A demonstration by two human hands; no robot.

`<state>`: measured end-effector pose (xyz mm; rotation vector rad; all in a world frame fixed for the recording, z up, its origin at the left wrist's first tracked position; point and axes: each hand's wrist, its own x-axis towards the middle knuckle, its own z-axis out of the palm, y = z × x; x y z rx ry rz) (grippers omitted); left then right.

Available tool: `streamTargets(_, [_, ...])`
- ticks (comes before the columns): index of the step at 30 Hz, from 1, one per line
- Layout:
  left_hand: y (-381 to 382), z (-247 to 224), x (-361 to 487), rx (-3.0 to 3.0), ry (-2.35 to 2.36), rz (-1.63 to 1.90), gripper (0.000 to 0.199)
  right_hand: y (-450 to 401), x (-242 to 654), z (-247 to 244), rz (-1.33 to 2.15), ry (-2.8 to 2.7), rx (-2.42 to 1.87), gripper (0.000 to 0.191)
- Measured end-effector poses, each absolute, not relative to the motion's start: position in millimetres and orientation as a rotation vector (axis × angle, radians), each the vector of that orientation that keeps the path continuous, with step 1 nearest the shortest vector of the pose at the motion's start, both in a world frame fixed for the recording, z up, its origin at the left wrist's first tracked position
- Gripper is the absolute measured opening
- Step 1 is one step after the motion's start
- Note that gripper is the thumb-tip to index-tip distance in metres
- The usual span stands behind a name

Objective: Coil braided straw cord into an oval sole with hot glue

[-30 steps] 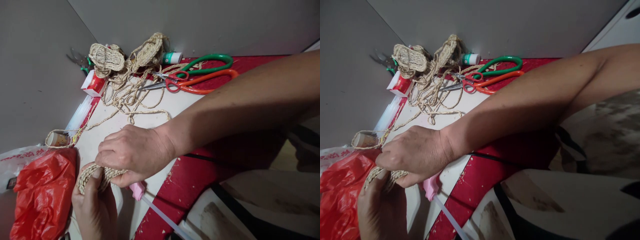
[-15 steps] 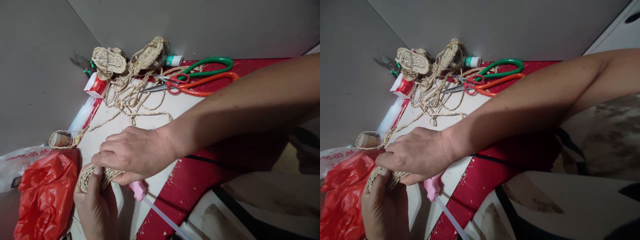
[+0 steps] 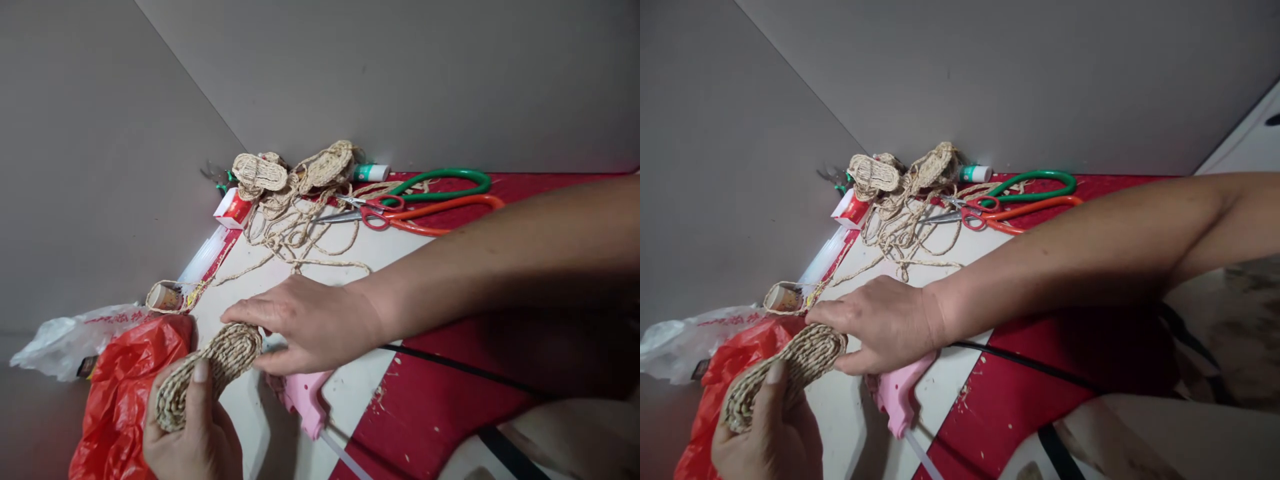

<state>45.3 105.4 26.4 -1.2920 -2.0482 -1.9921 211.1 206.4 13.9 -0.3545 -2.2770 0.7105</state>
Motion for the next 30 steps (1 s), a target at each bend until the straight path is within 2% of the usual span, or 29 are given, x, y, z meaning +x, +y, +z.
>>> streamTargets(3, [110.5,24.9,49.1,-1.04,-2.001,-2.124,0.023,206.2,207.1,13.5,1.048,-2.137,-0.394,0.041])
streamTargets(6, [114.5,21.0,49.9,-0.877,-1.959,-2.353,0.027,209.1,200.0,10.2,1.577,-1.892,-0.319,0.02])
streamTargets(9, [116.0,13.9,47.7,-0.97,-1.953,-2.485,0.03,214.3,194.5,9.0,1.984,-1.621,-0.232,0.011])
streamTargets(13, [116.5,-1.3,40.8,-1.413,-1.907,-2.509,0.029,219.3,194.9,15.4,2.061,-1.454,-0.26,0.016])
streamTargets(16, [117.9,-12.9,33.8,-1.52,-1.884,-2.433,0.024,219.6,196.3,19.7,2.011,-1.398,-0.271,0.019])
streamTargets(20, [118.6,-17.9,29.8,-1.494,-2.008,-2.221,0.02,224.1,198.0,20.1,1.707,-1.427,-0.233,0.014])
streamTargets(24, [115.1,-14.0,33.2,-1.625,-2.009,-1.989,0.035,241.2,205.5,17.9,0.853,-1.721,-0.165,0.009])
streamTargets(27, [112.9,-13.2,34.8,-1.695,-1.933,-2.043,0.042,255.0,212.5,15.6,0.242,-1.849,-0.097,0.014])
streamTargets(30, [112.0,-14.2,35.7,-1.723,-2.011,-2.196,0.027,260.7,215.9,11.9,-0.084,-1.89,-0.106,0.016])
